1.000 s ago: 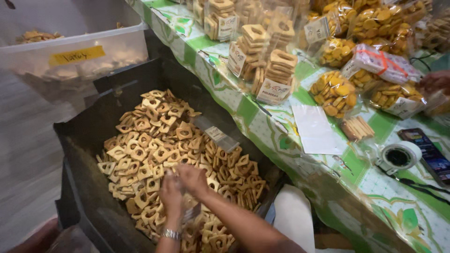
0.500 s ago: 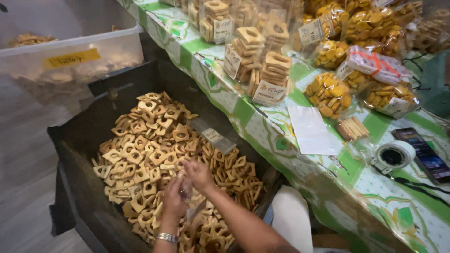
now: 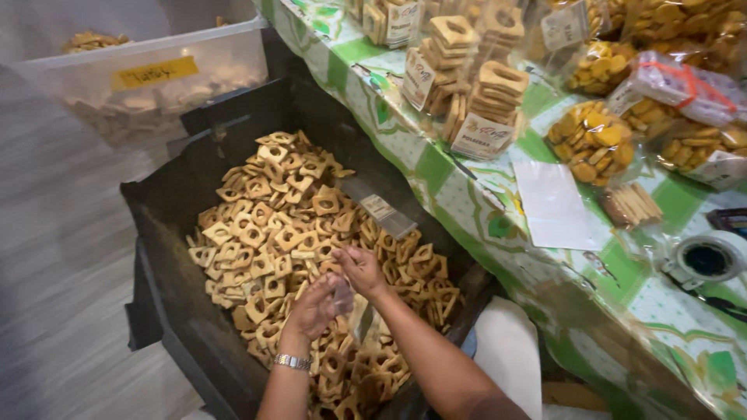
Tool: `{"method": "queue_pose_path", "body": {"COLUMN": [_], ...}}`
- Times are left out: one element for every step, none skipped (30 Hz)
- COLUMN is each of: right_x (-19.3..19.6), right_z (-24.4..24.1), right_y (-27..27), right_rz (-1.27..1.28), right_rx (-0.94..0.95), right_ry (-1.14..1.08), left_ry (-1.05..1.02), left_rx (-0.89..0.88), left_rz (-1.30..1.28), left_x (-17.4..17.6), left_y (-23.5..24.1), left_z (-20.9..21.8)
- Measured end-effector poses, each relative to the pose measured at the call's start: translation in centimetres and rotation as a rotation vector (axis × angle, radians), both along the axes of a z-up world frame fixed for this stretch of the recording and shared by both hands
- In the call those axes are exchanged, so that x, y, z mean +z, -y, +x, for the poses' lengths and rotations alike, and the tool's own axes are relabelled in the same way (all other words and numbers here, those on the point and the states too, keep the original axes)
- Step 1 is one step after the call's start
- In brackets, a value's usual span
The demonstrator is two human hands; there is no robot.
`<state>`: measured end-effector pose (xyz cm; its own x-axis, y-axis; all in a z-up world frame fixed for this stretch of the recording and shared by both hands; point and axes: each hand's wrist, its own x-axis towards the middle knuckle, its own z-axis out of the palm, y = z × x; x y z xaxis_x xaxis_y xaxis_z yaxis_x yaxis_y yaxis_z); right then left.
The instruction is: The person scoops star-shaped snacks from a large black bin and places them into clear plastic bags. They arrange the snacks inside the bags and set the filled packages onto a nearby table covered with a green patterned cloth.
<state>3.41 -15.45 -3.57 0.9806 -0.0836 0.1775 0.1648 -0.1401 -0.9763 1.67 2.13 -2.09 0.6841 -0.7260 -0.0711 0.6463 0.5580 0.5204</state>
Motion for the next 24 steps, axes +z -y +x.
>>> {"method": "queue_pose_path", "body": {"right_x": [0.0,0.3,0.9,1.5,2.3,3.2,4.2,5.4,6.7,7.8,8.6,9.0,9.0,8.5,7.6,6.7,5.9,5.1,4.7,4.5,4.6,5.0,5.5,6.1], "right_z": [0.0,0.2,0.2,0.2,-0.1,-0.3,-0.4,-0.6,-0.7,-0.7,-0.8,-0.9,-0.9,-1.1,-1.2,-0.7,-0.5,-0.4,-0.2,-0.2,-0.4,-0.6,-1.0,-1.2], "right_y": [-0.3,-0.6,-0.8,-1.0,-1.2,-1.4,-1.5,-1.7,-1.8,-1.9,-2.1,-2.4,-2.7,-3.0,-3.2,-3.0,-2.6,-2.4,-2.3,-2.3,-2.3,-2.5,-2.9,-3.1], "right_rz": [0.011,0.021,0.029,-0.006,-0.042,-0.077,-0.271,-0.465,-0.661,-0.551,-0.431,-0.301,-0.278,-0.256,-0.227,-0.168,-0.109,-0.050,-0.082,-0.115,-0.146,-0.192,-0.237,-0.283], "right_rx": [-0.013,-0.026,-0.041,-0.047,-0.055,-0.063,-0.139,-0.213,-0.287,-0.231,-0.166,-0.096,-0.038,0.020,0.077,0.075,0.073,0.072,0.071,0.071,0.067,0.069,0.071,0.072], "right_ry": [0.031,0.063,0.095,0.117,0.138,0.160,0.261,0.361,0.461,0.120,-0.218,-0.551,-0.438,-0.324,-0.215,-0.266,-0.322,-0.378,-0.337,-0.295,-0.255,-0.286,-0.317,-0.349], "left_ry": [0.009,-0.008,-0.026,-0.044,-0.073,-0.102,-0.128,-0.060,0.010,0.081,0.121,0.162,0.207,0.264,0.321,0.378,0.350,0.322,0.298,0.371,0.443,0.517,0.482,0.446], "left_rx": [-0.025,0.011,0.044,0.077,0.106,0.134,0.161,0.260,0.358,0.456,0.499,0.541,0.591,0.659,0.722,0.783,0.773,0.763,0.754,0.772,0.783,0.792,0.750,0.705], "left_rz": [-0.090,-0.006,0.077,0.160,0.175,0.190,0.204,0.348,0.490,0.632,0.701,0.771,0.836,0.768,0.704,0.638,0.622,0.606,0.588,0.707,0.825,0.944,1.083,1.221], "left_x": [-0.3,-0.5,-0.5,-0.3,0.1,0.4,0.7,1.0,1.3,1.5,1.5,1.5,1.5,1.3,0.9,0.6,0.4,0.5,0.9,1.6,2.4,3.3,4.3,5.2], "left_y": [0.0,-0.2,-0.2,-0.1,0.0,-0.1,-0.2,-0.3,-0.3,-0.3,-0.4,-0.7,-0.9,-0.6,-0.5,-0.5,-0.6,-0.6,-0.6,-0.7,-0.7,-0.7,-0.6,-0.5], "left_z": [-0.1,-0.1,0.0,0.1,0.1,0.2,0.2,0.5,1.1,1.3,1.1,0.9,1.1,1.3,1.1,1.1,1.0,0.9,1.0,0.9,0.6,0.3,0.2,0.2]}}
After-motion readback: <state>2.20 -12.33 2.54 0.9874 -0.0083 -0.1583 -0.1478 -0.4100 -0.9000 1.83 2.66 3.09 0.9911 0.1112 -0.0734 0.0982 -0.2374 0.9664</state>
